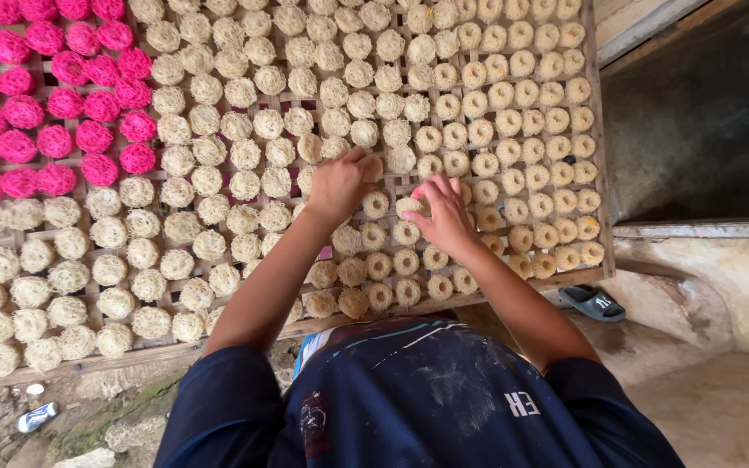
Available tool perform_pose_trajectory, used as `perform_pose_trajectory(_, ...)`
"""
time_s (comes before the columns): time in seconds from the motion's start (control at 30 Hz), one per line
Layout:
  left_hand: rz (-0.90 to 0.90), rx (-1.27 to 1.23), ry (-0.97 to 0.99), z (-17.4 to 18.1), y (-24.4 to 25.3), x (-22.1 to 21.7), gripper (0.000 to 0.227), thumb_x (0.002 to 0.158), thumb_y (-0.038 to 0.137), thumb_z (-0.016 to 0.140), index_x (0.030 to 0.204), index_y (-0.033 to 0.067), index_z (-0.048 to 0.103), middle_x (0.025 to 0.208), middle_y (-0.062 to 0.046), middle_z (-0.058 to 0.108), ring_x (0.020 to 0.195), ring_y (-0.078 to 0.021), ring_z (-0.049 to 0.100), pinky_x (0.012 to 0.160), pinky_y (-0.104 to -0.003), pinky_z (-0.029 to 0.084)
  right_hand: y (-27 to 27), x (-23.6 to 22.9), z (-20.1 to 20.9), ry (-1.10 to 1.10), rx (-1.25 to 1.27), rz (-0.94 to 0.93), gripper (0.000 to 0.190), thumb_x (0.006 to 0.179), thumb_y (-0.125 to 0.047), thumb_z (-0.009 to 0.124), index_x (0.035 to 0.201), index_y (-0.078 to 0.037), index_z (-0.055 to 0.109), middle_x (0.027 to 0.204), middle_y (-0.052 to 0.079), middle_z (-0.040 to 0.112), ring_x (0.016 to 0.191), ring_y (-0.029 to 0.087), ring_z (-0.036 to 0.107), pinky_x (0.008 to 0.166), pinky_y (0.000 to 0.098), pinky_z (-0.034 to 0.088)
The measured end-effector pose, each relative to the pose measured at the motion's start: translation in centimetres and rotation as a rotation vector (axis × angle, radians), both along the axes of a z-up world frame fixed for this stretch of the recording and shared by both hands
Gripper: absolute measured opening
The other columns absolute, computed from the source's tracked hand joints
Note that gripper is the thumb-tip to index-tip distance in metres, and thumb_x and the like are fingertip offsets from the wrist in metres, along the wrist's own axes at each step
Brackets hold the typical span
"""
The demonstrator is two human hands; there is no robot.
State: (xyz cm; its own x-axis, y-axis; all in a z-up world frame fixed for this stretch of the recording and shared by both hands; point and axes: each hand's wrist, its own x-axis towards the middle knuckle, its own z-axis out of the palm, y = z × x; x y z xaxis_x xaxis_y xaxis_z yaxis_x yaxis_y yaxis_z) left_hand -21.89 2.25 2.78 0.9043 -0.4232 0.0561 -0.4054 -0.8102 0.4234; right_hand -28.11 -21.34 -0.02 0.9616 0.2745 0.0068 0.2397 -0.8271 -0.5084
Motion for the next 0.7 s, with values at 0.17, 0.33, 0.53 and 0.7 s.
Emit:
perform_pose_trajectory(0.17,-0.039,0.105,0.001,0.6,-0.2,-3.2,0.031,0.087,0.031,0.075,0.115,0.0189,0.070,0.124,-0.012,0.063,0.118,-0.0277,0.059,0.096,-0.044,0.053,-0.2,1.0,-1.1,-0.245,0.023,0.071,0.034,0.085,-0.017,0.081,0.109,-0.005,0.060,0.115,0.007,0.059,0.113,0.023,0.056,0.101,0.0358,0.052)
perform_pose_trajectory(0.33,-0.086,0.299,0.113,0.7,-1.7,-4.9,0.049,0.091,0.012,0.063,0.138,0.0212,0.052,0.131,-0.016,0.054,0.117,-0.0312,0.053,0.096,-0.044,0.049,-0.6,-1.1,-1.9,-0.284,0.048,0.117,0.021,0.096,-0.013,0.075,0.110,-0.005,0.063,0.118,0.009,0.059,0.115,0.023,0.058,0.093,0.0301,0.056)
perform_pose_trajectory(0.53,-0.044,0.104,0.068,0.5,-1.4,-5.5,0.035,0.088,0.008,0.064,0.122,0.0130,0.057,0.118,-0.012,0.059,0.112,-0.0288,0.056,0.093,-0.042,0.050,0.7,-6.0,0.8,-0.269,-0.069,0.051,0.031,0.086,-0.022,0.076,0.111,-0.005,0.065,0.111,0.011,0.061,0.106,0.028,0.054,0.089,0.0365,0.052)
perform_pose_trajectory(0.7,-0.100,0.099,0.006,0.1,-0.7,-4.9,0.031,0.085,0.019,0.074,0.111,0.0114,0.059,0.111,-0.008,0.069,0.105,-0.0253,0.062,0.088,-0.038,0.057,1.3,-6.0,1.8,0.120,0.058,-0.080,0.033,0.087,-0.018,0.077,0.111,-0.007,0.058,0.111,0.008,0.064,0.106,0.024,0.061,0.094,0.0367,0.054)
